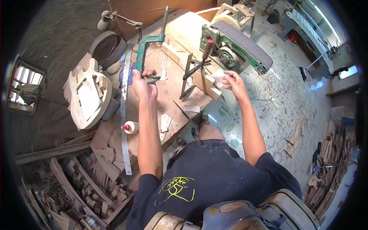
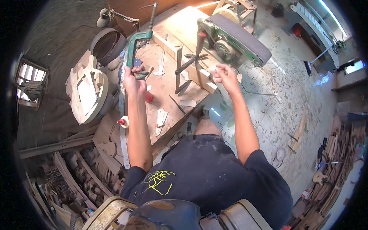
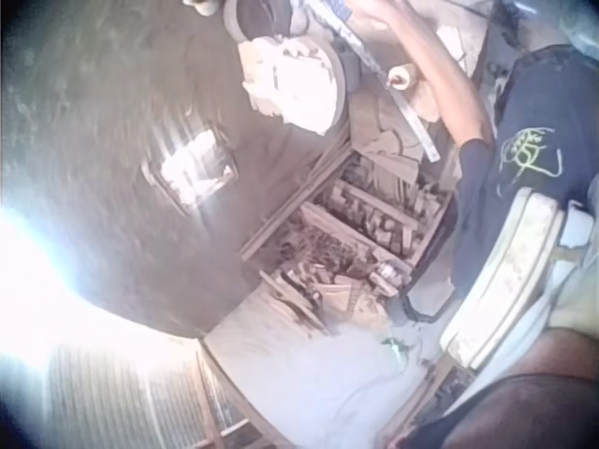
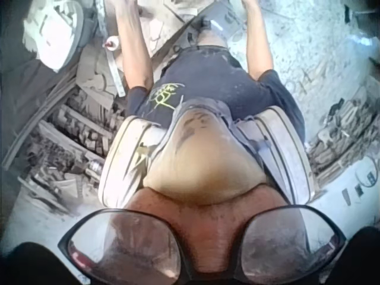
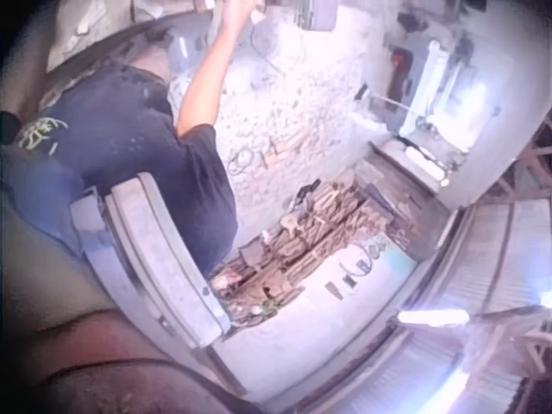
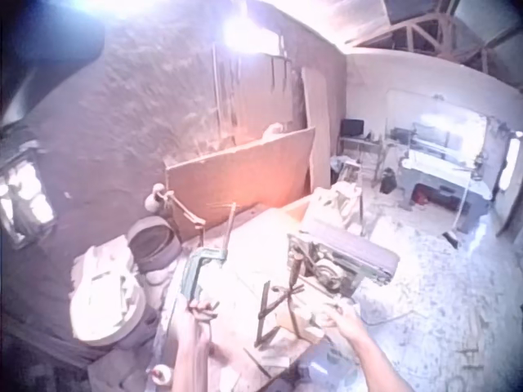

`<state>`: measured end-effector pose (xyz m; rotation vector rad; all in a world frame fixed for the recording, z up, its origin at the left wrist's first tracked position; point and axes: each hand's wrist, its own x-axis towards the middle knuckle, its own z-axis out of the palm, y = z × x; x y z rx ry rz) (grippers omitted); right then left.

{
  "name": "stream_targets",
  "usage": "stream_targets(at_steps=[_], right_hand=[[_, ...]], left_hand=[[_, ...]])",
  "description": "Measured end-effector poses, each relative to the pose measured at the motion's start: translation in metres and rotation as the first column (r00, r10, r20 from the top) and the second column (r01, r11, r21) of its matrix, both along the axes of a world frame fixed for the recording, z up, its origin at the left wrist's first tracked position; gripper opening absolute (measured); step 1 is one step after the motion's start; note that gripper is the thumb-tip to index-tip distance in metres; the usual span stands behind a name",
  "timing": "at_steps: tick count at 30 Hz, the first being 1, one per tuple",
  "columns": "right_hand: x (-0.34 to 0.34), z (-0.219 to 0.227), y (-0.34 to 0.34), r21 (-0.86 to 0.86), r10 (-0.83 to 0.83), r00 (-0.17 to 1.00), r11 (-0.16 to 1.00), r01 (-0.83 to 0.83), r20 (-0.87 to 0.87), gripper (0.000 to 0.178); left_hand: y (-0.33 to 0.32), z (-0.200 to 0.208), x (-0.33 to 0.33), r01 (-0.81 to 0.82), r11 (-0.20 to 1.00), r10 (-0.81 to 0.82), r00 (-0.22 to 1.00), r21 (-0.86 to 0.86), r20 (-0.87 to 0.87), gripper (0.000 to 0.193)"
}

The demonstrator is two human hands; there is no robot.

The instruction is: The person uses a C-clamp to secure wooden components on a workbench, tightening the screw by hand and checking the alignment with a square. The person then adjusts the clamp and repeats the process to ensure the pieces are held firmly in place.

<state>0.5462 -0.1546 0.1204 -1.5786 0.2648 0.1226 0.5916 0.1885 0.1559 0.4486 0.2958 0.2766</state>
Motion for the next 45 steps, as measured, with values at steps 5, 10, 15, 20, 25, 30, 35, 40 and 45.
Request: stream_targets(at_steps=[5,10,15,20,25,30,35,40,45], right_hand=[[0.095,-0.010,-0.002,-0.044,0.109,0.989,0.994,-0.104,0.104,0.054],[0.160,-0.033,0.003,-0.281,0.417,0.873,0.895,-0.346,0.253,0.059],[0.166,0.005,0.012,-0.087,0.602,0.787,0.799,-0.596,0.139,0.041],[0.167,0.001,0.034,-0.319,0.665,0.698,0.744,-0.587,0.266,0.035],[0.162,0.000,0.045,-0.149,0.631,0.750,0.776,-0.613,0.200,0.035],[0.151,-0.019,0.022,0.036,0.471,0.882,0.881,-0.471,0.012,0.034],[0.155,-0.008,0.032,0.035,0.467,0.884,0.883,-0.468,0.038,0.029],[0.164,-0.007,0.043,0.023,0.532,0.847,0.846,-0.532,0.011,0.028],[0.164,0.000,0.052,0.007,0.521,0.854,0.854,-0.521,-0.019,0.025]], left_hand=[[-0.021,-0.063,0.069,0.069,0.932,-0.013,0.988,0.357,-0.155,0.026],[-0.041,-0.114,0.098,0.238,0.843,-0.044,0.924,0.482,-0.379,0.027],[-0.060,-0.145,0.104,0.408,0.745,-0.162,0.878,0.527,-0.451,0.027],[-0.056,-0.152,0.097,0.608,0.743,-0.450,0.763,0.281,-0.464,0.028],[-0.054,-0.162,0.090,0.642,0.754,-0.544,0.728,0.137,-0.418,0.023],[-0.064,-0.168,0.088,0.624,0.782,-0.579,0.726,0.001,-0.370,0.020],[-0.071,-0.171,0.092,0.649,0.760,-0.594,0.709,0.024,-0.380,0.020],[-0.063,-0.165,0.100,0.677,0.734,-0.598,0.681,0.054,-0.422,0.019],[-0.060,-0.168,0.094,0.648,0.759,-0.568,0.707,0.063,-0.422,0.019]])
